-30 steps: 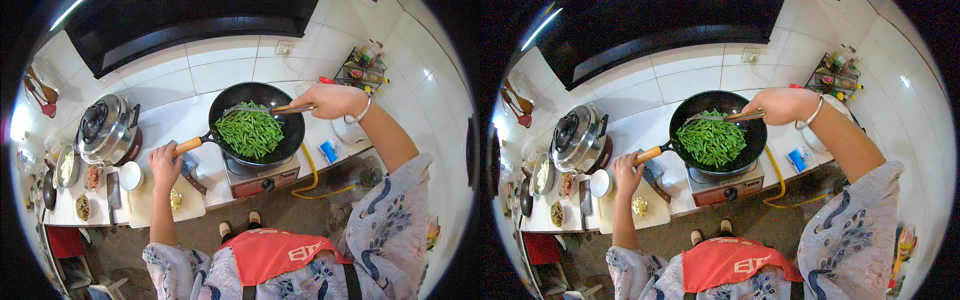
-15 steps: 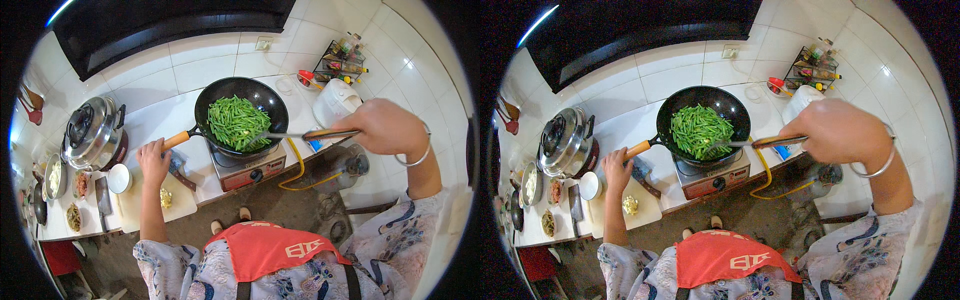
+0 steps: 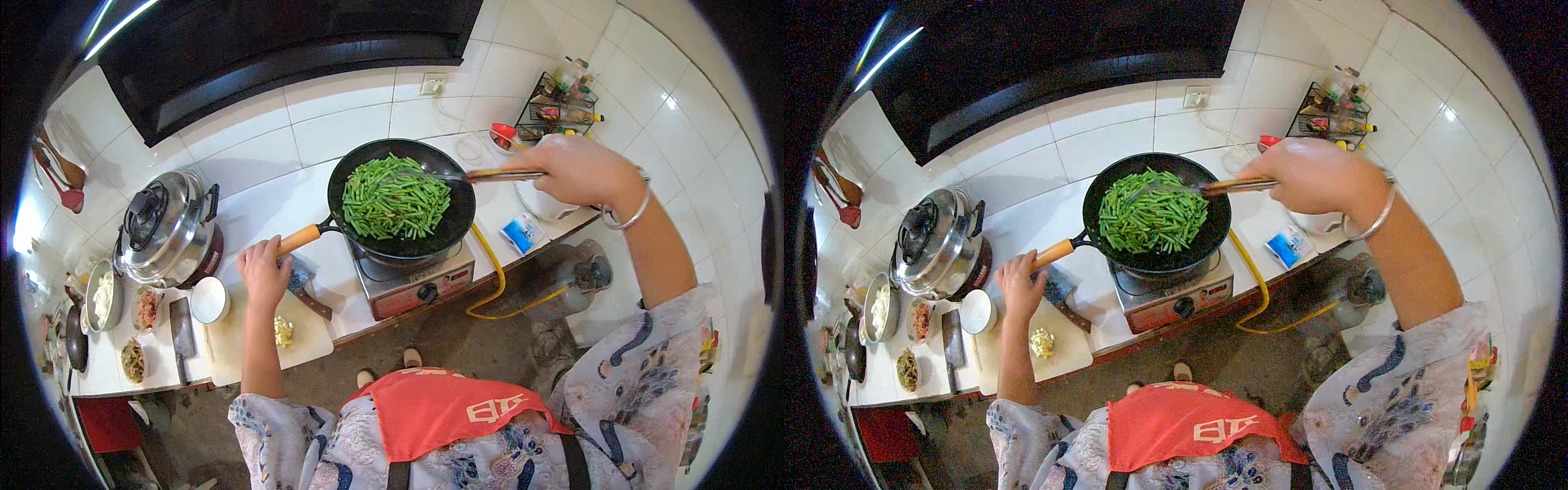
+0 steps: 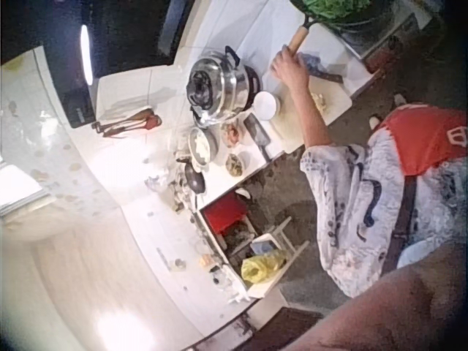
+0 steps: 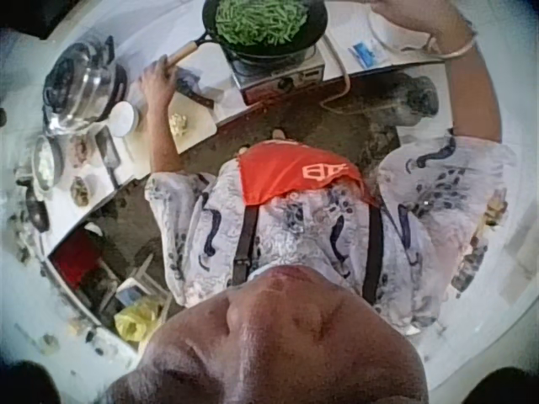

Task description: The person stir-fries green beans in a wok on a gas stove using a spatula. They briefly move a green colander and a white bowl to the sink area before returning to continue cooking the vegetables.

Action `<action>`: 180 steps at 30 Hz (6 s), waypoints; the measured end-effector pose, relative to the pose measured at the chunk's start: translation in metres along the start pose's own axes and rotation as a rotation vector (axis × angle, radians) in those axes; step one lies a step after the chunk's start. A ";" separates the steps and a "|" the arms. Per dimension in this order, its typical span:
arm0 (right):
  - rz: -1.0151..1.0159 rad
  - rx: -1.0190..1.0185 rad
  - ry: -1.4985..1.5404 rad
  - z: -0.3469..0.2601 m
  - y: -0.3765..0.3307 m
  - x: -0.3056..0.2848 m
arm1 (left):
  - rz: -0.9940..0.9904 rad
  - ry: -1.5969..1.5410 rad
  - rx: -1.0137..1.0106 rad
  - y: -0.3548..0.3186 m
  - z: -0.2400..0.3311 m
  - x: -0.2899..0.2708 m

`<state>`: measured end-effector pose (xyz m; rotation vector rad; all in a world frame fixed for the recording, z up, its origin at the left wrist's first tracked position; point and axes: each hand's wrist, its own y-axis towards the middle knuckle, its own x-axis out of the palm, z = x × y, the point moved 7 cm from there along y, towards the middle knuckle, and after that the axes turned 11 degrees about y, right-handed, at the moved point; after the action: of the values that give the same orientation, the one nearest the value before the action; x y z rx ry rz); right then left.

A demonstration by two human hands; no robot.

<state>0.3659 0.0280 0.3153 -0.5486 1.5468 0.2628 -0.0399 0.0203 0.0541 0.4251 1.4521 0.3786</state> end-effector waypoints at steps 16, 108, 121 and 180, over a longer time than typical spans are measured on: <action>-0.028 0.049 0.150 0.030 -0.065 0.063 | -0.021 0.028 -0.025 0.004 -0.001 0.007; 0.221 0.016 0.774 0.093 0.002 0.222 | 0.000 0.179 -0.153 0.000 0.045 0.022; 0.155 -0.104 0.537 0.109 0.053 0.172 | -0.029 0.155 -0.154 0.001 0.052 0.017; -0.087 0.354 2.076 0.068 -0.037 0.279 | 0.085 0.199 -0.153 0.001 0.056 0.025</action>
<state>0.4512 -0.0196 0.0427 -0.5378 3.3882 -1.0092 0.0182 0.0306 0.0365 0.3333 1.5879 0.6106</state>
